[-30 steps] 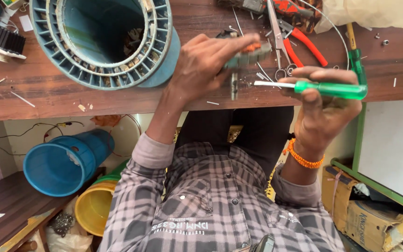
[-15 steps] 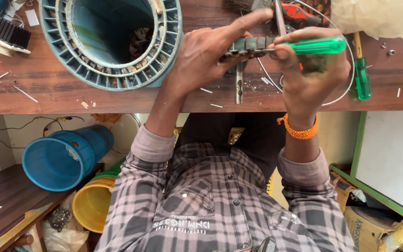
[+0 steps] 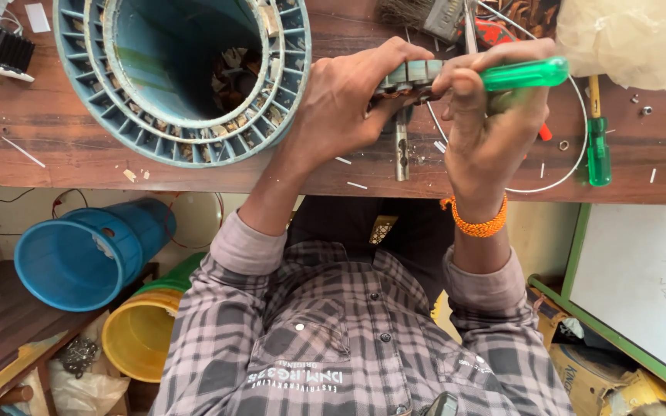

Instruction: The person sits at a workbench repairing a small electric motor assembly. They cut small white pieces with scissors, fit parts onto the rotor and housing by hand, and tighten components using a green-handled screwdriver, working on the assembly at the bench.

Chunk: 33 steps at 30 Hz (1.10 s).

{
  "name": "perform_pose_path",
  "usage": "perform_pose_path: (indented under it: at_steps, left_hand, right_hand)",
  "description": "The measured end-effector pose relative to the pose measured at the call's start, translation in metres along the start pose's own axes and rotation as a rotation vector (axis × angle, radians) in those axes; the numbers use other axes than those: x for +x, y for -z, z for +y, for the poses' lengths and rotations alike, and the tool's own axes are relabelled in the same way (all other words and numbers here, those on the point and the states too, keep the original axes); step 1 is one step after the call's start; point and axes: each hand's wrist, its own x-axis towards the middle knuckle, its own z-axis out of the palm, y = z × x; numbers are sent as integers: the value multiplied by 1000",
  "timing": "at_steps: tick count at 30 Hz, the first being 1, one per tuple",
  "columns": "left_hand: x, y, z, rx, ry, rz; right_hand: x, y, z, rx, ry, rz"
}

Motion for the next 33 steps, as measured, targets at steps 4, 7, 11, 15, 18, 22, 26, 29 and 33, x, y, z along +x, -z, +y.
perform_pose_path:
  at_steps: [4, 7, 11, 15, 18, 22, 26, 29, 33]
  left_hand:
    - [1, -6, -2, -40, 10, 69]
    - [1, -9, -4, -45, 35, 81]
    - [0, -10, -3, -44, 46, 86]
    - [-3, -9, 2, -26, 4, 78]
    - [-5, -7, 3, 7, -18, 77]
    - [-8, -6, 3, 17, -41, 62]
    - [-11, -8, 5, 0, -55, 63]
    - [-12, -8, 6, 25, -54, 55]
    - [-12, -10, 7, 40, -63, 53]
  right_hand:
    - [-1, 4, 8, -1, -69, 32]
    - [-1, 8, 11, 2, -75, 13]
    - [-2, 8, 13, 31, -42, 18]
    - [-6, 11, 11, 65, 93, 43]
    - [-9, 24, 1, 121, 64, 116]
    - [-12, 35, -9, 71, 22, 203]
    - [-18, 39, -14, -40, 13, 195]
    - [-21, 37, -13, -25, 4, 148]
    - [-22, 32, -14, -56, 11, 130]
